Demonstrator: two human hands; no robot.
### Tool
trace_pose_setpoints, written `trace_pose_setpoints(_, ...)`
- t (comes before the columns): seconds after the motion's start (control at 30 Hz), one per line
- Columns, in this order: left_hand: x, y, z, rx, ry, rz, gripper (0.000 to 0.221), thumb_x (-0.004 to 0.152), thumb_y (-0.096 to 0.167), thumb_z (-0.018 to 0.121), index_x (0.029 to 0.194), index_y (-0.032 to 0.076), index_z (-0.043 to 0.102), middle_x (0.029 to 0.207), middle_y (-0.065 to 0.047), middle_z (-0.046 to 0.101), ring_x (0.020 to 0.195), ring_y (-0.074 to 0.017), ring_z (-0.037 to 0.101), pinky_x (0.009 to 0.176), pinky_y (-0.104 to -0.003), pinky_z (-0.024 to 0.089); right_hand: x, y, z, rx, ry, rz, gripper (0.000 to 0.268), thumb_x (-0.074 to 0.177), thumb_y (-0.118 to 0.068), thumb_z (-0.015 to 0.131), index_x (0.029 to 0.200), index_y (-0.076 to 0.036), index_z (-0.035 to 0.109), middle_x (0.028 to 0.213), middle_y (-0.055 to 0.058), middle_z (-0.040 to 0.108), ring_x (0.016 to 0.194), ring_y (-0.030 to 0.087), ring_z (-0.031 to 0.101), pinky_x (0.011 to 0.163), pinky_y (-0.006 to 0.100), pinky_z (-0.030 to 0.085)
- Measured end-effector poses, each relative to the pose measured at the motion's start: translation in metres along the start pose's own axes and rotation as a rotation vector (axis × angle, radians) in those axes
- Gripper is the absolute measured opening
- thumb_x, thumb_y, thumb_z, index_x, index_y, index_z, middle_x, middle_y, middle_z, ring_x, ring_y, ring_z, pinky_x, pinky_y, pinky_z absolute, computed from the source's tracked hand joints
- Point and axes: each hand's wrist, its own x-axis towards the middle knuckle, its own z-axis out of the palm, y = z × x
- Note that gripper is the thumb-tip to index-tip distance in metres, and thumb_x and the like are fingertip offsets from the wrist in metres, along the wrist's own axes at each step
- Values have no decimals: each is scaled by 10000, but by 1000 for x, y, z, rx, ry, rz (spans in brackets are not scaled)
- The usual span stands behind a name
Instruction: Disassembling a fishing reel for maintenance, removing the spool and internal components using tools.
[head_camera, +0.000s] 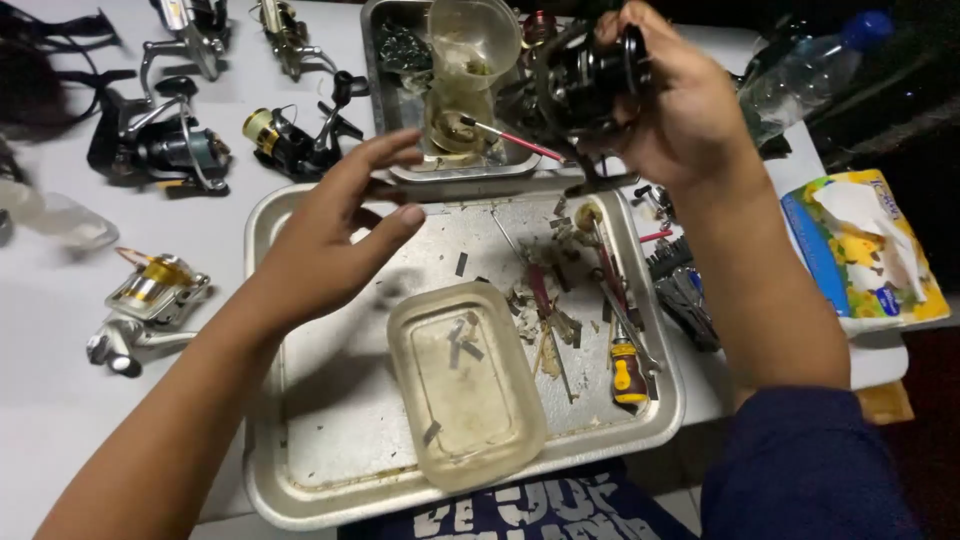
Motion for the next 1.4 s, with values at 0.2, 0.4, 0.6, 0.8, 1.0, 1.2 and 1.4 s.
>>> trace_pose_setpoints(0.2,22,2,26,-120,-83,-1,962,818,743,479,1585,237,193,1621,-175,427,1407,-413,509,1036,-609,472,-24,53,32,203,-53,149,172,1081,-172,470,1012,-81,600,1002,77,604,863,188,626,777,320,553)
trace_pose_setpoints(0.4,23,-12,45,-184,-115,129,853,871,521,691,1561,221,289,1641,-174,403,1485,-395,441,1169,-575,390,-33,75,46,123,-40,199,176,1063,-217,526,965,-112,627,1044,83,594,958,211,602,798,293,539)
trace_pose_setpoints(0.6,26,-62,56,-470,-11,278,726,859,186,876,1485,110,516,1460,-156,577,1329,-290,570,1108,-466,503,-40,81,54,-62,82,183,275,1059,-302,515,1200,-85,607,1017,145,644,903,264,719,832,438,641)
trace_pose_setpoints(0.8,24,-66,57,-647,-13,267,532,968,318,745,1425,119,557,1206,-131,683,867,-183,713,745,-331,678,-57,55,89,-69,50,158,407,1057,-235,470,1409,-51,562,960,189,686,776,200,733,748,333,654)
trace_pose_setpoints(1.0,29,-77,67,-800,-4,150,380,1046,343,553,1329,92,569,991,-125,674,736,-184,713,622,-340,665,-62,58,79,-228,-96,206,484,1038,-296,458,1480,-110,523,1253,290,684,1055,358,722,854,482,636)
trace_pose_setpoints(1.2,29,-69,53,-959,-45,-18,464,1052,489,450,1260,93,576,907,-150,660,646,-196,714,501,-324,658,-40,71,64,-42,-80,336,655,997,-410,507,1568,-109,394,1268,298,658,1033,373,735,845,481,639)
trace_pose_setpoints(1.4,27,-68,55,-1000,74,-25,455,957,323,733,1281,67,541,982,-122,616,687,-201,699,472,-311,659,-10,85,54,-129,-24,385,639,976,-492,551,1521,-164,491,1278,301,613,1018,384,740,873,480,653)
